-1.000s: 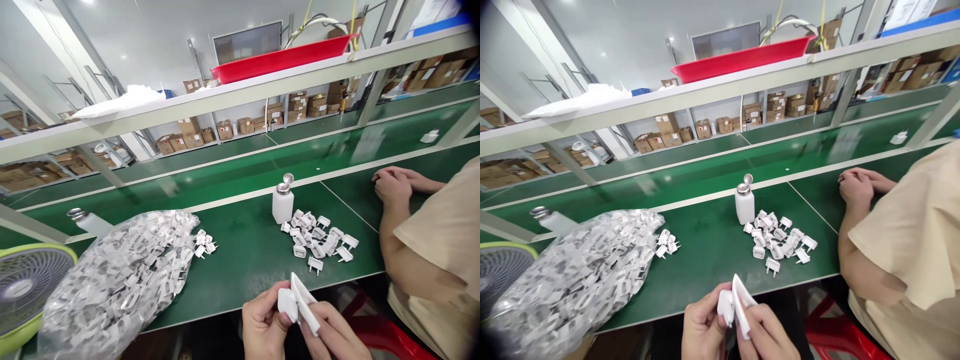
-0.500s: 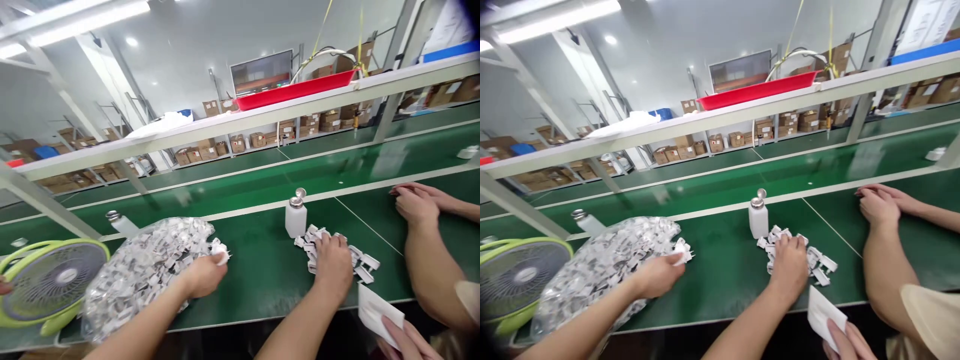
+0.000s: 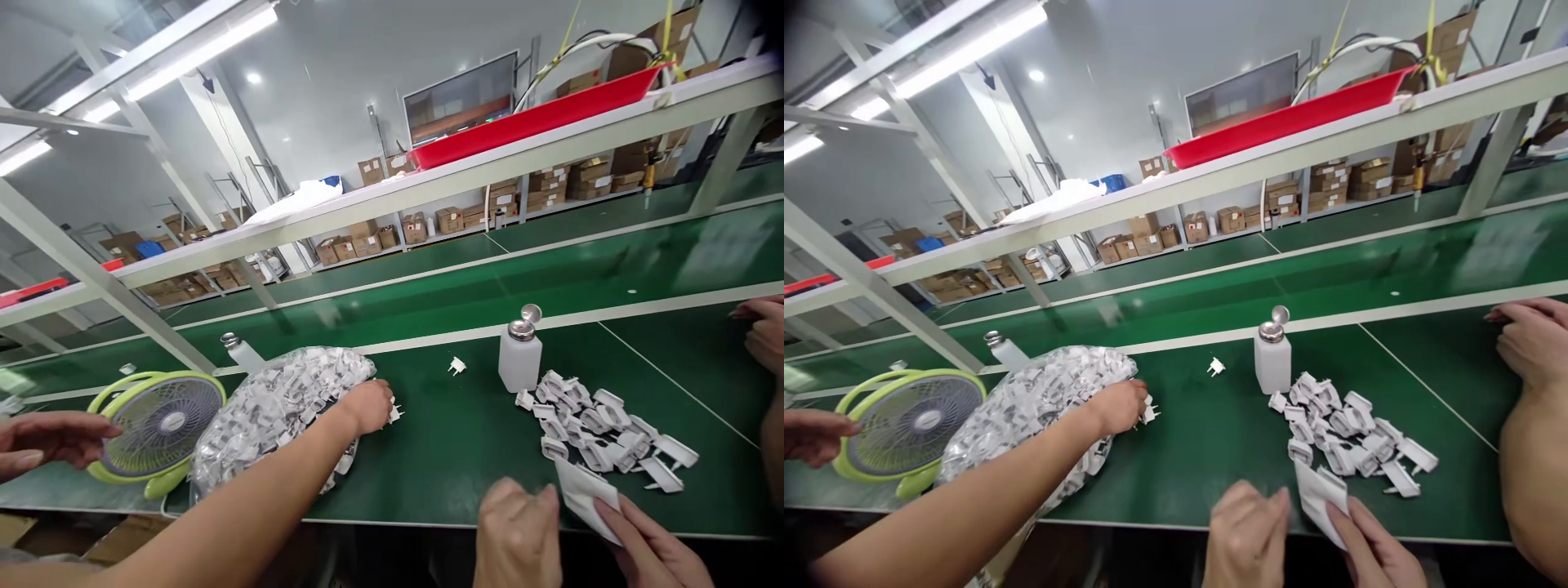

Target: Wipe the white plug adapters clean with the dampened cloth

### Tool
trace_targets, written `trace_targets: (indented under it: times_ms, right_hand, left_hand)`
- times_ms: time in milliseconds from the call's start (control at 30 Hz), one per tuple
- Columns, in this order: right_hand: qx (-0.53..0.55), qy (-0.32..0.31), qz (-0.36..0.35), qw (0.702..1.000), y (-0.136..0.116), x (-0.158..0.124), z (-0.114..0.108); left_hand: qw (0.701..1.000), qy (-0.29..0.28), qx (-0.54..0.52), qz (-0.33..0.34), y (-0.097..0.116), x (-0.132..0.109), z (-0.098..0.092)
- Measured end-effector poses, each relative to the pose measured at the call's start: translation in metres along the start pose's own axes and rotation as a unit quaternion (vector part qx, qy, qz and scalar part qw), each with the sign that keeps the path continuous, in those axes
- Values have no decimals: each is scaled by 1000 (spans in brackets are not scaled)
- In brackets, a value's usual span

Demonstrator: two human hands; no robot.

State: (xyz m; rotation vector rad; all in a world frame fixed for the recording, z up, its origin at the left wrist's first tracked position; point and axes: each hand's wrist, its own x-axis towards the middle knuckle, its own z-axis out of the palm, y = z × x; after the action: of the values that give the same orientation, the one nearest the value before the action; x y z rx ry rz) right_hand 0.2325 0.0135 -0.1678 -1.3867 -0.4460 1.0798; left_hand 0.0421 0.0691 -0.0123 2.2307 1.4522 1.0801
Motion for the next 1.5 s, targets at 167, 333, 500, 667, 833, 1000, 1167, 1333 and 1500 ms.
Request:
trace_targets:
  times_ms: [167, 333, 500, 667, 833, 1000, 1167, 1333, 1500]
  right_hand:
    - [-32, -16, 33, 999, -13, 2, 15]
    - [10, -27, 73, 997, -24, 15, 19]
    - [3, -18, 71, 997, -55, 23, 33]
    - [26, 2, 101, 994, -81, 16, 48]
    - [19, -14, 83, 996, -88, 4, 50]
    - [-93, -86, -163, 978, -122, 6, 75]
    - [-244, 21, -403, 882, -181, 35, 116]
    - [-440, -65, -522, 728, -208, 53, 140]
    - [-525, -62, -540, 655, -210, 57, 140]
  left_hand:
    - [991, 96, 23, -88, -59, -5, -51]
    - [980, 135, 43, -140, -82, -34, -53]
    - [971, 123, 110, -173, -93, -53, -32]
    - [957, 125, 168, -202, -120, -43, -32]
    - [968, 120, 142, -166, -124, -47, -35]
    - [988, 85, 71, -107, -107, -50, -31]
    - [997, 18, 0, -70, -73, -51, -17]
    - [989, -26, -49, -138, -44, -51, -2]
    - [986, -59, -94, -121, -42, -49, 0]
